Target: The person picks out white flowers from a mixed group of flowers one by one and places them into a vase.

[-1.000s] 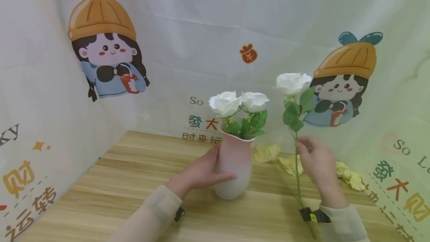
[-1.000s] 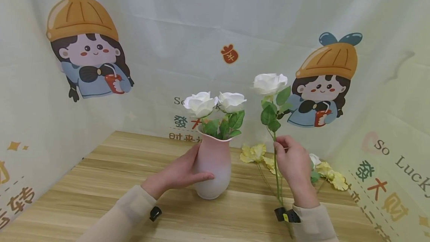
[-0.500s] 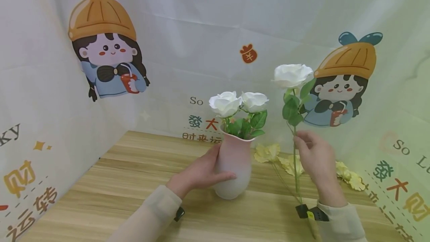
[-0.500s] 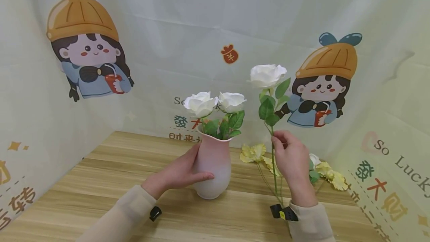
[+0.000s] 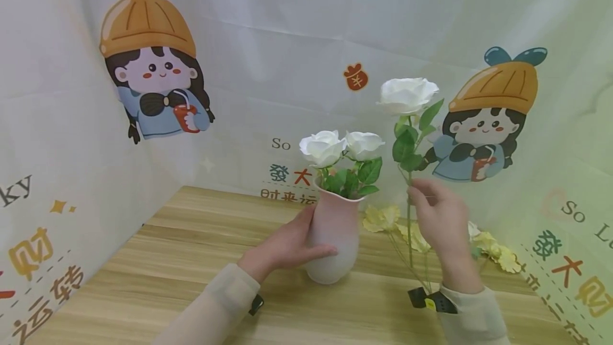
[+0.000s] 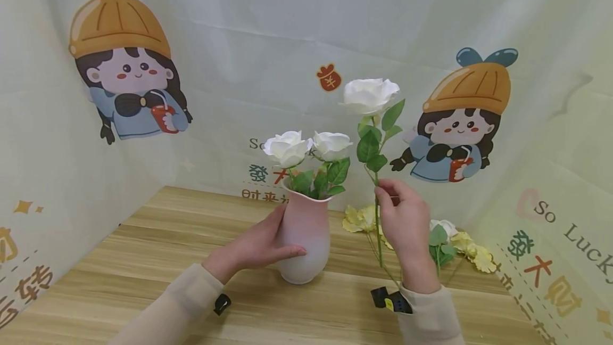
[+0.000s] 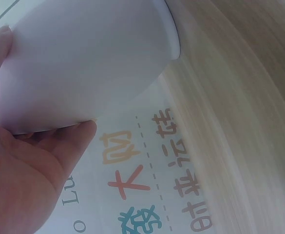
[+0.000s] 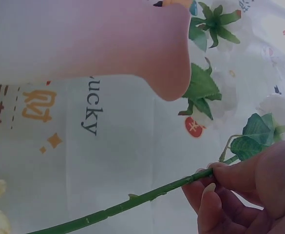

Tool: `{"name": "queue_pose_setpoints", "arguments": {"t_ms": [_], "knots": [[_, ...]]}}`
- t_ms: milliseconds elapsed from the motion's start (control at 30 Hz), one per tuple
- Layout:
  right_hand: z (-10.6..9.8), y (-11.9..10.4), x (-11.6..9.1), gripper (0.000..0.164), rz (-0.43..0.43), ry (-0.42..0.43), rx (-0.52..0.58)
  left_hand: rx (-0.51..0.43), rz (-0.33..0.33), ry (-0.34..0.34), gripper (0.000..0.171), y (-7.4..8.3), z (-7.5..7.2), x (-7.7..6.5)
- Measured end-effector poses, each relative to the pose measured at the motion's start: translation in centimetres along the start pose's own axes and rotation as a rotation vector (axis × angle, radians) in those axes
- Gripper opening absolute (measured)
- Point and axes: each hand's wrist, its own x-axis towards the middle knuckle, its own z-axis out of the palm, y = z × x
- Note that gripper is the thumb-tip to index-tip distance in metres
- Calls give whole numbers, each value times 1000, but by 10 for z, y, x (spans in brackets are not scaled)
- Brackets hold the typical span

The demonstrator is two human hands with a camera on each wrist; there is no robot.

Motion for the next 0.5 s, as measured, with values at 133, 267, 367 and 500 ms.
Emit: {"name": "queue_pose_setpoints", "arguments": {"t_ms": [133, 267, 367, 500], "knots": [[4, -6, 0, 18, -30, 17, 19, 0, 4, 2, 111, 0, 0, 0], [6, -12, 0, 19, -28, 14, 26, 4, 11, 2, 110, 0, 0, 0], [7, -16, -1, 21, -2, 4, 43, 8, 13, 0, 111, 0, 0, 0], [9, -23, -1, 20, 5, 5, 77, 3, 9, -5, 112, 0, 0, -1]]}}
